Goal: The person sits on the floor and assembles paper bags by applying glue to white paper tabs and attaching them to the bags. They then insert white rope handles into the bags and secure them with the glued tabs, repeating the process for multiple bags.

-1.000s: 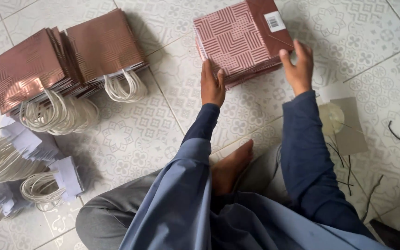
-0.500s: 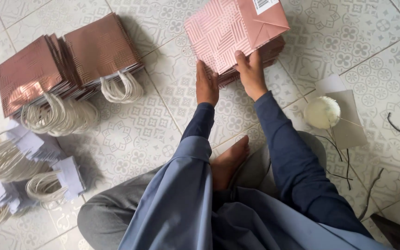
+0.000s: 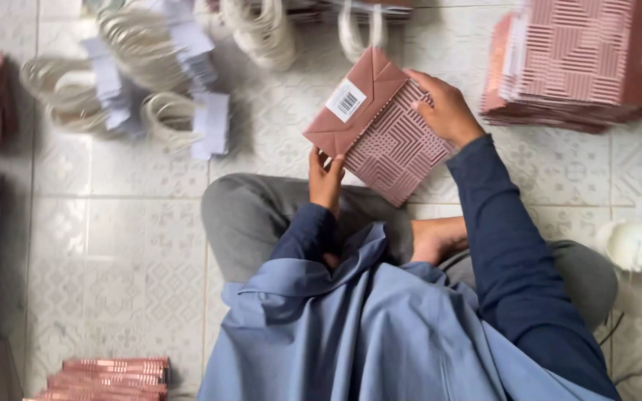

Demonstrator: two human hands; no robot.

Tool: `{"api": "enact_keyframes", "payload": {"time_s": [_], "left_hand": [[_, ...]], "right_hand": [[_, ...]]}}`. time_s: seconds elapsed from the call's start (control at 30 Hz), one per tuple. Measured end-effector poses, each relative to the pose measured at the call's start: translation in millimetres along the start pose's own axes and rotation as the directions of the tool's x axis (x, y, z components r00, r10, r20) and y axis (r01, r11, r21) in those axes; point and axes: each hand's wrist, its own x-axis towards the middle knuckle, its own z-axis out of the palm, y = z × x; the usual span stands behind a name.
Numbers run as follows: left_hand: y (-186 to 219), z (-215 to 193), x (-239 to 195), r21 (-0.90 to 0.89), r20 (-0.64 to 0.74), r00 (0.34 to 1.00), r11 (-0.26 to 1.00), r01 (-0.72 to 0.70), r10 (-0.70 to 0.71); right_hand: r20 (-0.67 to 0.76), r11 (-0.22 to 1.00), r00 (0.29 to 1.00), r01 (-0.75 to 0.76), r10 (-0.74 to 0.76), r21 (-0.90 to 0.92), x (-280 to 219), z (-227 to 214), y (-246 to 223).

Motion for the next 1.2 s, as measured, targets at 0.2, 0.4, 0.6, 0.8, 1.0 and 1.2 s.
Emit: {"api": "enact_keyframes", "payload": {"time_s": [0.2,0.4,0.6,0.8,1.0,1.2], "left_hand": [[-11,-28,28,0.025,-0.024,0.999,0.999,0.025,-0.025],[100,-144,81,0.472,-0.119,0.636,0.607,-0.639,0.762],[133,-219,150,0.641,-0.551,0.493,0.720,-0.267,0.673],[144,-222,177,0.740,-0.618,0.459,0.669,0.067,0.638],[154,-216,164,0.692,-0.646,0.421,0.721,-0.031,0.637],[165,-212,153,0.709,-0.612,0.251,0.661,-0.245,0.750]], "right_hand": [[-0.263,0.863,0.927,0.109,-0.268,-0.493,67,101,85],[-0.079,0.968,0.970,0.236,-0.229,0.087,77,155,-81],[0.347,0.822,0.926,-0.310,0.148,0.477,119,278,-146],[0.279,0.907,0.941,-0.276,0.189,0.318,132,308,-180],[0.202,0.901,0.966,-0.227,0.160,0.371,126,316,-178],[0.146,0.920,0.978,-0.194,0.152,0.339,122,311,-183]]}}
